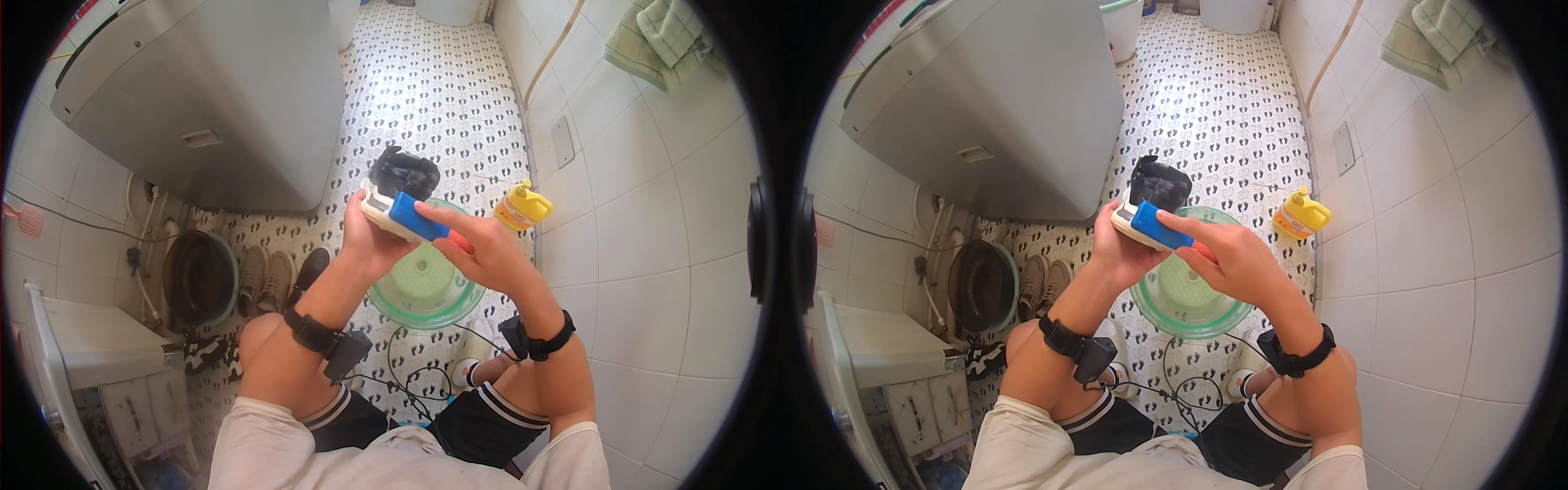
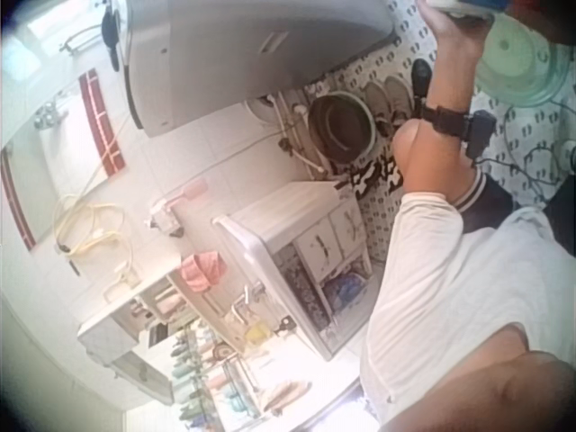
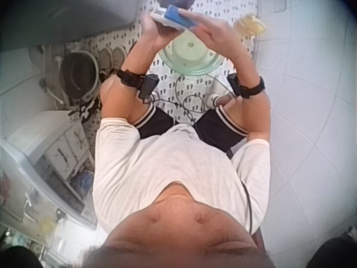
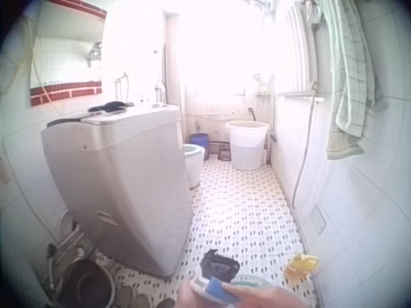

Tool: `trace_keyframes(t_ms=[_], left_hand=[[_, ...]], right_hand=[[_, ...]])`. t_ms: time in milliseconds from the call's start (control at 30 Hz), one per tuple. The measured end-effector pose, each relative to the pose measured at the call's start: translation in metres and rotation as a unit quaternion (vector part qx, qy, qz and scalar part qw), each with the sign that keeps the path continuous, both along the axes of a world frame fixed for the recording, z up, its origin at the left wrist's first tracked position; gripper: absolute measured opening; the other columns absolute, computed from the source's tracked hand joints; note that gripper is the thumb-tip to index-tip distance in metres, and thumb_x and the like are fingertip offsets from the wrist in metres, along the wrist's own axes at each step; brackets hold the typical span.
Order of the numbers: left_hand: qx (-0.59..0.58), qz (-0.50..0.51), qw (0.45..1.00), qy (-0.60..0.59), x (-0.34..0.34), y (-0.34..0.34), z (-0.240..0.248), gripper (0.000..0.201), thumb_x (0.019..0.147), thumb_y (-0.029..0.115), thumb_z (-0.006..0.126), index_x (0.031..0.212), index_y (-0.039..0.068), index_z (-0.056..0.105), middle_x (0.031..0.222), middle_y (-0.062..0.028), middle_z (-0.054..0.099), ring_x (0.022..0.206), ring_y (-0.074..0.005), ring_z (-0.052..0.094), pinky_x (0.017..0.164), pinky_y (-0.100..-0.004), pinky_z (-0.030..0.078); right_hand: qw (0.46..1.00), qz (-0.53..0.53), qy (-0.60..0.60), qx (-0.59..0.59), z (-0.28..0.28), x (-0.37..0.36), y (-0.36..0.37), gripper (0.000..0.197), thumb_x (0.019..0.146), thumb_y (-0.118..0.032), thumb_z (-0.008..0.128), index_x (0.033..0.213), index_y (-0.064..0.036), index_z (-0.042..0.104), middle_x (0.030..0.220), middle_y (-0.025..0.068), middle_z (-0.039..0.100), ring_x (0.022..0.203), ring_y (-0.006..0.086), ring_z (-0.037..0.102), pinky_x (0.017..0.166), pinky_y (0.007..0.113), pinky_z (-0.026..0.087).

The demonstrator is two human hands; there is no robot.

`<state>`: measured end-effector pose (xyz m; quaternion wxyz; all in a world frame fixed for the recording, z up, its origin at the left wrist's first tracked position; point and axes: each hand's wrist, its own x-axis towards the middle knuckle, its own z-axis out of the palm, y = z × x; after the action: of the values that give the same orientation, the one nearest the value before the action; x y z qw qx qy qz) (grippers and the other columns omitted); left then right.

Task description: The person scrubs a black and white sneaker with a brush and soapy water in a bucket.

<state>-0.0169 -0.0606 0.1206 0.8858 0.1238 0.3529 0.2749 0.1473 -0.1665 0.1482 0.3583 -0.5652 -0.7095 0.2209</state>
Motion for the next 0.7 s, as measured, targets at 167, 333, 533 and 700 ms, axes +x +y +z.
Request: trace_keyframes(t_ms=[167,333,533,700], left_hand=[[-0.006,-0.009,1.000,-0.009,0.011,-0.006,-0.006,0.059,0.099,0.048,0.022,0.117,0.008,0.061,0.113,-0.0118,0.066,0.106,-0.0266,0.063,0.094,-0.0455,0.052],[-0.006,-0.004,1.000,0.012,0.008,-0.003,-0.009,0.064,0.099,0.052,0.021,0.123,0.007,0.059,0.121,-0.0123,0.063,0.112,-0.0263,0.060,0.096,-0.0467,0.051],[0.019,-0.031,0.997,0.064,0.012,-0.008,-0.008,0.062,0.099,0.054,0.021,0.126,0.012,0.059,0.125,-0.0110,0.063,0.115,-0.0248,0.059,0.098,-0.0448,0.048],[0.059,-0.041,0.996,0.043,0.017,0.000,-0.029,0.070,0.100,0.064,0.020,0.127,0.013,0.059,0.125,-0.0109,0.064,0.113,-0.0247,0.061,0.099,-0.0448,0.047]], right_hand=[[0.998,-0.015,-0.015,0.051,-0.010,-0.016,0.004,0.055,0.090,-0.014,0.069,0.143,-0.0232,0.057,0.083,0.0147,0.069,0.068,0.0304,0.066,0.064,0.038,0.055],[1.000,-0.021,0.005,0.002,0.001,-0.005,0.000,0.051,0.090,-0.012,0.068,0.140,-0.0222,0.060,0.084,0.0157,0.069,0.067,0.0292,0.067,0.063,0.037,0.054],[0.998,-0.020,0.036,-0.037,0.001,0.000,-0.002,0.049,0.091,-0.013,0.068,0.139,-0.0201,0.060,0.077,0.0172,0.067,0.066,0.0307,0.067,0.063,0.036,0.053],[0.998,-0.062,0.025,0.010,-0.007,-0.009,0.001,0.047,0.092,-0.012,0.067,0.138,-0.0178,0.060,0.077,0.0173,0.067,0.066,0.0328,0.066,0.064,0.037,0.053]])
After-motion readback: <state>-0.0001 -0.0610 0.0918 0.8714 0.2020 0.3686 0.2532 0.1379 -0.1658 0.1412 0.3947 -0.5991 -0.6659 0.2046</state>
